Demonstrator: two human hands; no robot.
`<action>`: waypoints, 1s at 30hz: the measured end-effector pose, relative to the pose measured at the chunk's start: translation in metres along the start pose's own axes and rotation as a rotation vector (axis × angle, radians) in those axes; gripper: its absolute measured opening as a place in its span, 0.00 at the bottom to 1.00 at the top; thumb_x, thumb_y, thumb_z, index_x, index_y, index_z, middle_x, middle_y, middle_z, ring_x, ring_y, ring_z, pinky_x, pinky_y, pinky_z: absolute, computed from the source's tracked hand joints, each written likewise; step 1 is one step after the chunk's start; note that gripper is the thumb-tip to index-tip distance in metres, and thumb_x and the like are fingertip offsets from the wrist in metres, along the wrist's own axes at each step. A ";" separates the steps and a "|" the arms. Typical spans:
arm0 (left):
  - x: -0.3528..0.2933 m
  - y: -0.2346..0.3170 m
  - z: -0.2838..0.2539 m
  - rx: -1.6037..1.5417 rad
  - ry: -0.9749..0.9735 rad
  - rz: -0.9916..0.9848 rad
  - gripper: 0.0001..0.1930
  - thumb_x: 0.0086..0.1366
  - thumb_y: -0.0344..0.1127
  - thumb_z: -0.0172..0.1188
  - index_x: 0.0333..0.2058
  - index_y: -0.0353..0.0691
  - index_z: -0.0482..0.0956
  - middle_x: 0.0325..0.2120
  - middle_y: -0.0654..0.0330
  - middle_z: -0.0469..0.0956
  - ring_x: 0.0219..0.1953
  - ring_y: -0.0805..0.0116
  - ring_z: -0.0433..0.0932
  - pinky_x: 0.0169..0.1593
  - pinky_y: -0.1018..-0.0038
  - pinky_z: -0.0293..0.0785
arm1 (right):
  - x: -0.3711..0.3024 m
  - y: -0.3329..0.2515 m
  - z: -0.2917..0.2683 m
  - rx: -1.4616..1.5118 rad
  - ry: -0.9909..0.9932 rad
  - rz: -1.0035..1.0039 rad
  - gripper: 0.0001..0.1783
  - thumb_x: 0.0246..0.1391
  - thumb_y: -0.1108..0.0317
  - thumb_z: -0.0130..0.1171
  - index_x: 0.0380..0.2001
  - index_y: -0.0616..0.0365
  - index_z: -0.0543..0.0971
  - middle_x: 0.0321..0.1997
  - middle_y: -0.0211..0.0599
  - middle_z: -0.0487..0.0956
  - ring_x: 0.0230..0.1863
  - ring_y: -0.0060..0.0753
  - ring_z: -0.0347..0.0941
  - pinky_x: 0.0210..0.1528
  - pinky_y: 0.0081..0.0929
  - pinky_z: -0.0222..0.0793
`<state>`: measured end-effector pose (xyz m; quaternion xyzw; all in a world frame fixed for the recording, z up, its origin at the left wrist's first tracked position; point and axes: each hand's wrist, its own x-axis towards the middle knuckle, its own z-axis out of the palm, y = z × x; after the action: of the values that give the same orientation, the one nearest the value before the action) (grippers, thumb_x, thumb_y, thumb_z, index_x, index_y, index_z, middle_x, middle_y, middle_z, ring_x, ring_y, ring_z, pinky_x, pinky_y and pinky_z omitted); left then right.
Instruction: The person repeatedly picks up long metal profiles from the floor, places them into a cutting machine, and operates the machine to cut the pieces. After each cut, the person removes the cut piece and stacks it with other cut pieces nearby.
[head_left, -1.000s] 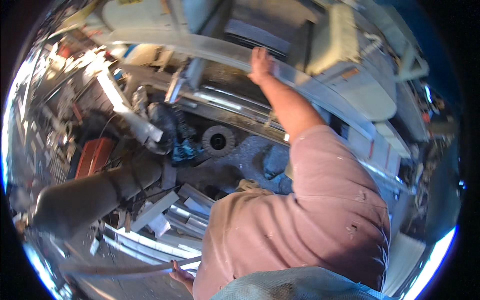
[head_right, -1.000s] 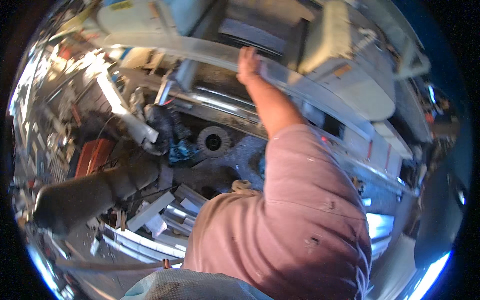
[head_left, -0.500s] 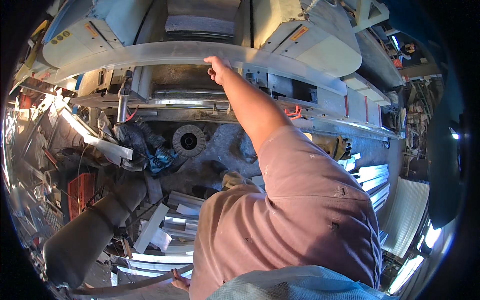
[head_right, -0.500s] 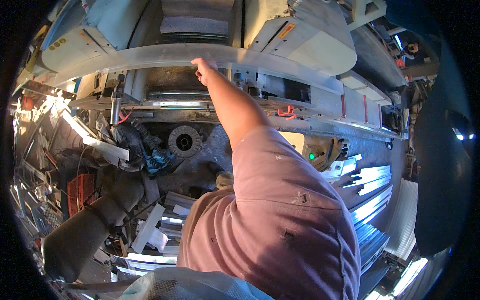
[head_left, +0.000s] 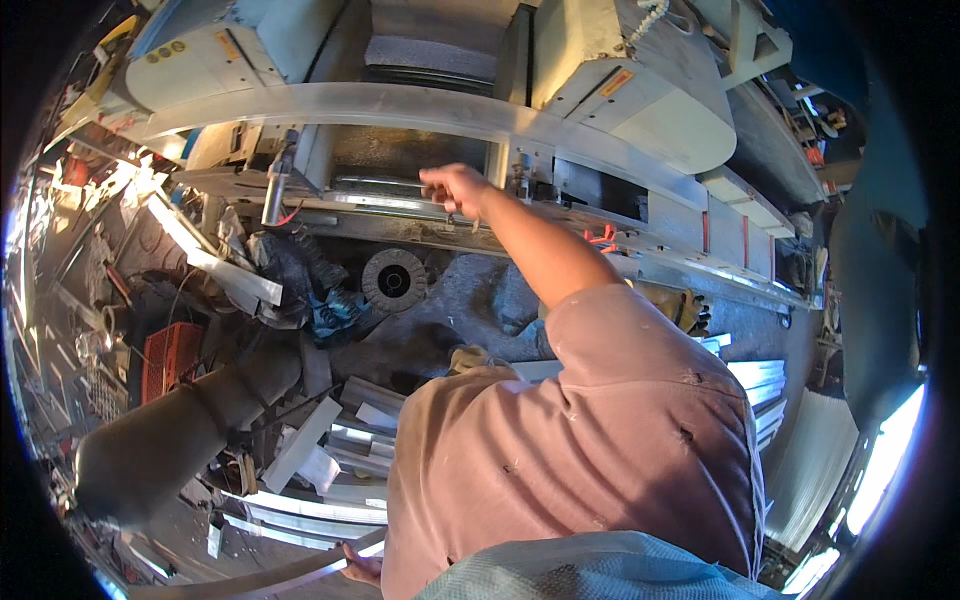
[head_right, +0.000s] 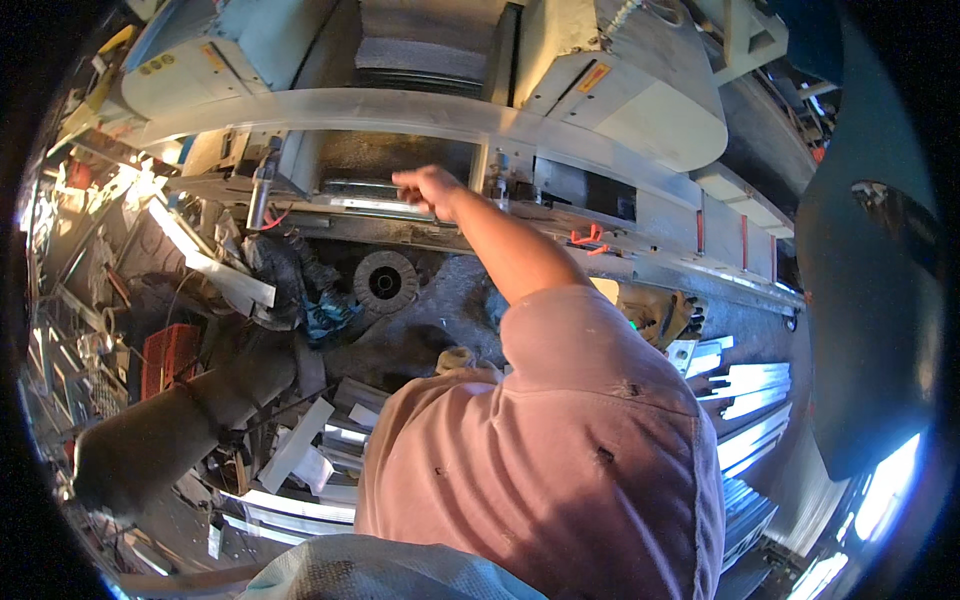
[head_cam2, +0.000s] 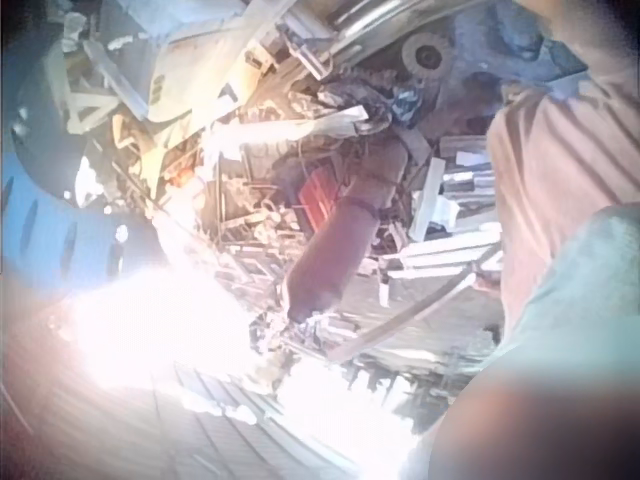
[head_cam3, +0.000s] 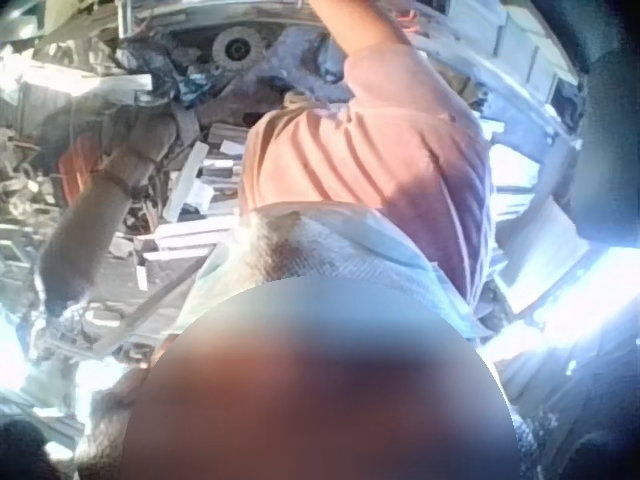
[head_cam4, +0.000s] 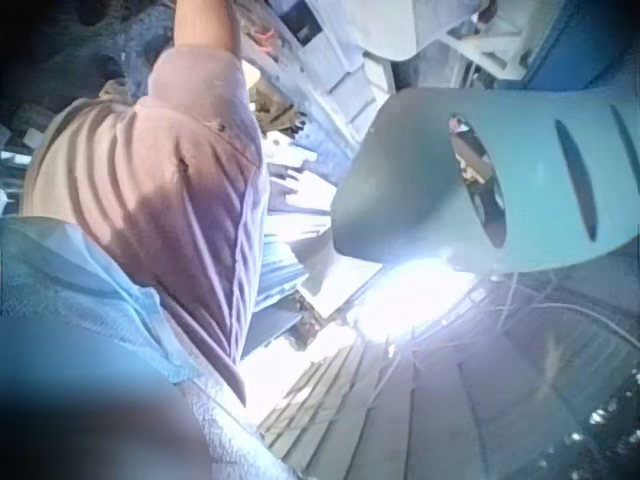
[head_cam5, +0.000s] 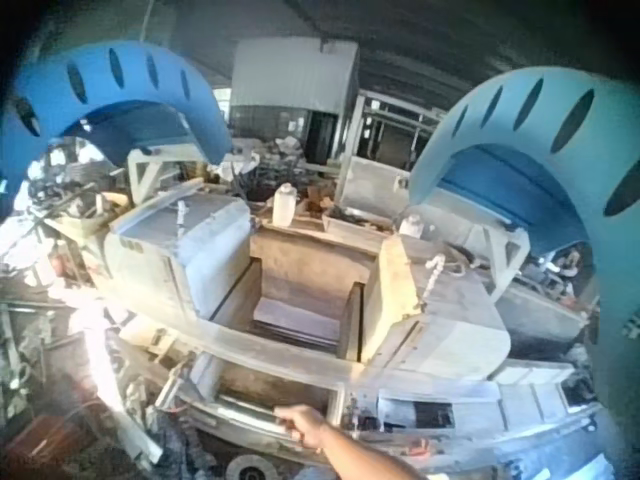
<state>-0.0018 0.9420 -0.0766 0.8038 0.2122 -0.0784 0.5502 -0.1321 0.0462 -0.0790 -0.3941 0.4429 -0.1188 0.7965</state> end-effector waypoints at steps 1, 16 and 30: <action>-0.001 -0.001 -0.002 -0.007 0.016 0.016 0.27 0.70 0.41 0.59 0.61 0.29 0.71 0.59 0.43 0.74 0.61 0.53 0.73 0.67 0.60 0.69 | -0.014 0.014 0.008 -0.034 -0.072 0.044 0.15 0.61 0.54 0.68 0.35 0.55 0.81 0.31 0.31 0.81 0.25 0.19 0.73 0.17 0.18 0.55; -0.011 0.050 -0.110 -0.219 0.220 0.586 0.32 0.72 0.49 0.54 0.64 0.30 0.69 0.63 0.41 0.71 0.65 0.49 0.71 0.70 0.56 0.64 | -0.095 0.147 0.112 -0.811 -0.463 0.284 0.29 0.53 0.40 0.71 0.45 0.53 0.85 0.41 0.31 0.82 0.35 0.28 0.76 0.29 0.26 0.65; -0.097 0.116 -0.105 -1.174 -0.039 0.477 0.34 0.57 0.47 0.59 0.58 0.30 0.69 0.52 0.49 0.74 0.60 0.54 0.72 0.71 0.54 0.61 | -0.124 0.132 0.127 -0.720 -0.325 0.234 0.48 0.60 0.28 0.57 0.65 0.60 0.70 0.64 0.41 0.74 0.52 0.32 0.74 0.45 0.31 0.72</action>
<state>-0.0503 0.9786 0.0972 0.3918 0.0249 0.1611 0.9055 -0.1233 0.2667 -0.0623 -0.6084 0.3665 0.1987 0.6753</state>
